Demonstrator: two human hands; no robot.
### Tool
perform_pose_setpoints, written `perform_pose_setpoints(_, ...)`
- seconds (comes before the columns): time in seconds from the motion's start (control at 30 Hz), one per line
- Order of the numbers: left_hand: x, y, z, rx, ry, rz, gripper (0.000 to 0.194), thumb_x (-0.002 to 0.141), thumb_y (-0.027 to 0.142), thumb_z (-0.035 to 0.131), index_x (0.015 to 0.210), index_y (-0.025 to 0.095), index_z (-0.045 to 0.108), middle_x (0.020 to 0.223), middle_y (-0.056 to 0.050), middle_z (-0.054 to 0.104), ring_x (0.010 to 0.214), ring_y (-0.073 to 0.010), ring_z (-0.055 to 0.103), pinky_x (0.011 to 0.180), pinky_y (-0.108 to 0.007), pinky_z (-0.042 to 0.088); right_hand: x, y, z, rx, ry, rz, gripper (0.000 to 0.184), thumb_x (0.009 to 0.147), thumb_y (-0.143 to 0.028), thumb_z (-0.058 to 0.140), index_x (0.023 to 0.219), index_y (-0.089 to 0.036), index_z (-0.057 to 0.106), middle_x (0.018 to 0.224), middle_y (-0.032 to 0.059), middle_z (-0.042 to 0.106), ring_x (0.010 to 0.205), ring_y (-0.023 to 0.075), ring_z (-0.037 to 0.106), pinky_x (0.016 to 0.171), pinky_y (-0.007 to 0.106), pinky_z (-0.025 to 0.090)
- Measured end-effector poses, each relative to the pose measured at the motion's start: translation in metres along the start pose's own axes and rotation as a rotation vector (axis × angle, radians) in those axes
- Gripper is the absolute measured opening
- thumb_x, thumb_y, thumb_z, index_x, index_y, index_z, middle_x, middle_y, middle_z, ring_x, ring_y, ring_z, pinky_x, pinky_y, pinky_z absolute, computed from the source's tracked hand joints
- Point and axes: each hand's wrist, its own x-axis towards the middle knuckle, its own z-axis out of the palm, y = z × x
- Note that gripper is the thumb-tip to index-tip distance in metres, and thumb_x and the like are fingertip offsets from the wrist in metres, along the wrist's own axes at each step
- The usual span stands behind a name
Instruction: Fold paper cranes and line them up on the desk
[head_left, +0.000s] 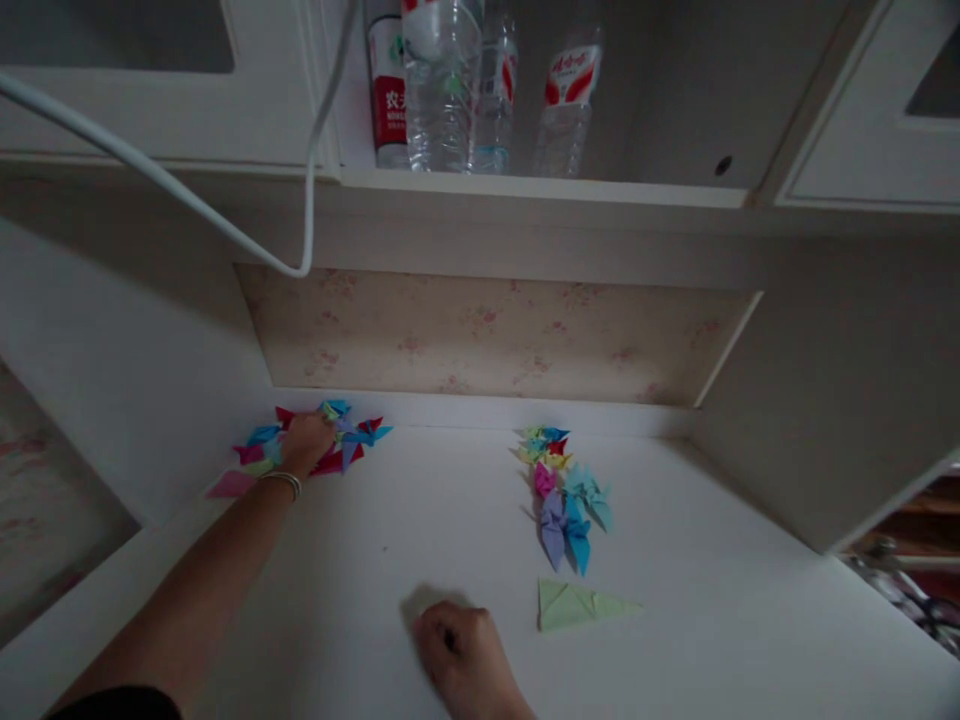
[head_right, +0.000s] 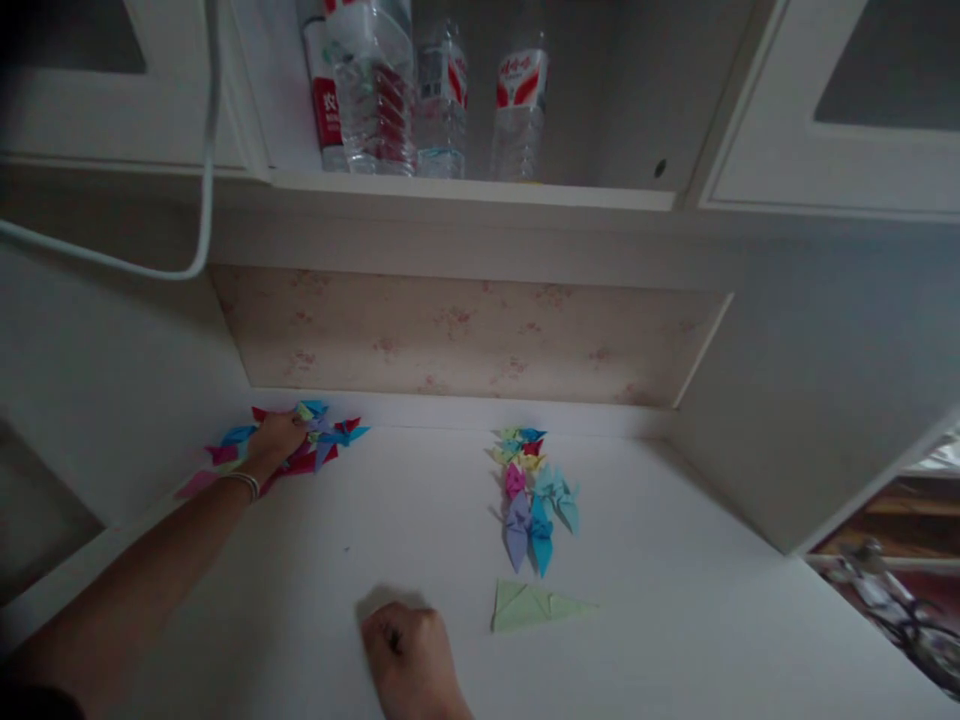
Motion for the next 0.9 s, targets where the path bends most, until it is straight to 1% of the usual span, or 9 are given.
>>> perform_pose_setpoints(0.1, 0.004, -0.002, 0.004, 0.077, -0.011, -0.004, 0.031, 0.083, 0.025, 0.042, 0.087, 0.007, 0.068, 0.1, -0.022, 0.066, 0.097, -0.0376, 0.061, 0.083, -0.049, 0.046, 0.001, -0.001, 0.0, -0.024, 0.012, 0.003, 0.024, 0.08, -0.02, 0.05, 0.062, -0.017, 0.065, 0.053, -0.0039, 0.048, 0.049, 0.0079, 0.042, 0.046, 0.02, 0.022)
perform_pose_setpoints(0.17, 0.005, -0.004, 0.006, 0.111, -0.033, 0.012, 0.03, 0.082, 0.024, 0.043, 0.086, 0.009, 0.069, 0.1, -0.022, 0.066, 0.096, -0.0379, 0.062, 0.081, -0.05, 0.047, 0.001, 0.001, 0.0, -0.026, 0.018, 0.006, 0.024, 0.08, -0.02, 0.05, 0.063, -0.017, 0.066, 0.052, -0.0039, 0.048, 0.048, 0.0078, 0.041, 0.045, 0.02, 0.023)
perform_pose_setpoints(0.23, 0.005, -0.006, 0.006, 0.135, -0.05, 0.045, 0.03, 0.079, 0.023, 0.045, 0.092, 0.011, 0.069, 0.105, -0.021, 0.065, 0.099, -0.0372, 0.061, 0.082, -0.048, 0.047, 0.002, 0.003, 0.001, -0.032, 0.021, 0.002, 0.024, 0.08, -0.02, 0.05, 0.062, -0.017, 0.066, 0.052, -0.0039, 0.049, 0.048, 0.0077, 0.04, 0.045, 0.019, 0.023)
perform_pose_setpoints(0.33, 0.004, -0.006, 0.006, 0.156, -0.067, 0.101, 0.035, 0.076, 0.024, 0.048, 0.104, 0.014, 0.066, 0.11, -0.018, 0.064, 0.104, -0.0334, 0.059, 0.086, -0.043, 0.046, 0.001, 0.004, 0.001, -0.031, 0.025, -0.012, 0.024, 0.08, -0.018, 0.049, 0.062, -0.017, 0.066, 0.053, -0.0038, 0.051, 0.049, 0.0078, 0.041, 0.046, 0.019, 0.025)
perform_pose_setpoints(0.47, 0.002, -0.005, 0.007, 0.182, -0.088, 0.128, 0.035, 0.074, 0.026, 0.051, 0.105, 0.017, 0.066, 0.106, -0.013, 0.067, 0.102, -0.0291, 0.06, 0.086, -0.037, 0.045, 0.001, -0.001, -0.002, -0.014, 0.018, -0.022, 0.025, 0.081, -0.019, 0.05, 0.063, -0.017, 0.066, 0.053, -0.0037, 0.05, 0.049, 0.0083, 0.04, 0.046, 0.019, 0.026)
perform_pose_setpoints(0.6, -0.001, -0.003, 0.011, 0.202, -0.051, 0.121, 0.032, 0.079, 0.032, 0.048, 0.1, 0.016, 0.067, 0.103, -0.014, 0.068, 0.099, -0.0301, 0.06, 0.083, -0.039, 0.046, 0.0, -0.005, -0.005, 0.004, 0.02, -0.013, 0.029, 0.083, -0.024, 0.049, 0.058, -0.017, 0.062, 0.05, -0.004, 0.043, 0.048, 0.0085, 0.035, 0.044, 0.02, 0.022)
perform_pose_setpoints(0.7, -0.002, -0.001, 0.011, 0.197, -0.02, 0.125, 0.028, 0.081, 0.031, 0.047, 0.091, 0.015, 0.067, 0.098, -0.014, 0.068, 0.096, -0.0303, 0.061, 0.082, -0.04, 0.046, -0.001, -0.004, -0.006, 0.024, 0.014, -0.021, 0.03, 0.084, -0.026, 0.048, 0.058, -0.017, 0.061, 0.052, -0.0041, 0.042, 0.049, 0.0083, 0.035, 0.045, 0.02, 0.022)
perform_pose_setpoints(0.8, -0.003, 0.002, 0.007, 0.162, 0.014, 0.146, 0.028, 0.084, 0.03, 0.045, 0.086, 0.013, 0.067, 0.096, -0.016, 0.068, 0.096, -0.0304, 0.06, 0.082, -0.04, 0.045, -0.001, -0.003, -0.005, 0.028, 0.017, -0.029, 0.03, 0.084, -0.025, 0.048, 0.059, -0.017, 0.06, 0.052, -0.0041, 0.043, 0.049, 0.0083, 0.036, 0.046, 0.02, 0.023)
perform_pose_setpoints(0.9, -0.005, 0.005, -0.001, 0.102, 0.05, 0.164, 0.033, 0.088, 0.031, 0.041, 0.09, 0.012, 0.067, 0.098, -0.017, 0.066, 0.101, -0.0311, 0.058, 0.086, -0.042, 0.044, -0.001, -0.003, -0.006, 0.033, 0.007, -0.014, 0.028, 0.083, -0.022, 0.048, 0.059, -0.017, 0.061, 0.051, -0.0045, 0.041, 0.048, 0.0081, 0.035, 0.045, 0.021, 0.022)
